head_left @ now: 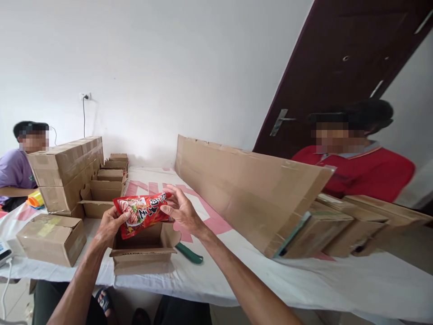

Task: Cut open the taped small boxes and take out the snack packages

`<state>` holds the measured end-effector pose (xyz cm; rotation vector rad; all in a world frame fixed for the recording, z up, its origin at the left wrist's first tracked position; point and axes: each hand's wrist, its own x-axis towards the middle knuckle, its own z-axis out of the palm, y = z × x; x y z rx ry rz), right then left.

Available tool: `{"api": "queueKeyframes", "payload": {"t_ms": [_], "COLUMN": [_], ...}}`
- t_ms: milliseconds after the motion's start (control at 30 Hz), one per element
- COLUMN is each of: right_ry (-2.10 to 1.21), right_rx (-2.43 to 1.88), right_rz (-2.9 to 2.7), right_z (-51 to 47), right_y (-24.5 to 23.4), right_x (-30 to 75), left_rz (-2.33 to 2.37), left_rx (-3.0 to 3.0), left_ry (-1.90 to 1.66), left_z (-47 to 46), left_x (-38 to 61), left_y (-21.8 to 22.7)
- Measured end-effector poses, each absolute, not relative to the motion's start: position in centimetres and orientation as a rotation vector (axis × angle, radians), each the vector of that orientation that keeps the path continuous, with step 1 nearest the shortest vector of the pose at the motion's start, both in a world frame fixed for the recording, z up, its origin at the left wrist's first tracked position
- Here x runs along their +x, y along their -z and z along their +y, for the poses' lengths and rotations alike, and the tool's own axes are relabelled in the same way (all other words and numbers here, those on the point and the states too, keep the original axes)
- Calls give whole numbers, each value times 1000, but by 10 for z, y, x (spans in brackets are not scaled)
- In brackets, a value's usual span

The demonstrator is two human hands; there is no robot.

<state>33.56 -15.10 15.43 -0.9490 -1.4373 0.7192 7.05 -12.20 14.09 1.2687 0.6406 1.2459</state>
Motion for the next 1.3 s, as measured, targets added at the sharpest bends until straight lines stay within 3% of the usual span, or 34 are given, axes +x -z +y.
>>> {"api": "queueKeyframes", "payload": {"t_ms": [133,367,667,1133,1300], "right_ry": [-895,-844,-1207,-1019,-718], "right_rx": [-947,-927,-780,-872,-921], "right_rz": [-1434,-1482,-1477,-1401,-1468], "right_z": [-139,-133,-135,-117,-99], "right_y": [-141,-142,-150,-146,-157], "right_x": [337,330,339,338,335], "left_rz": [633,664,688,674,774], "left_rx": [1280,1296,1191,1126,1224], "left_ry": [-1298,-1221,-1301,-1302,-1205], "left_z": [-121,-121,-112,-108,-106], "left_x": [72,69,68,63,57], "left_y": [-140,-136,-127,-116,-117]}}
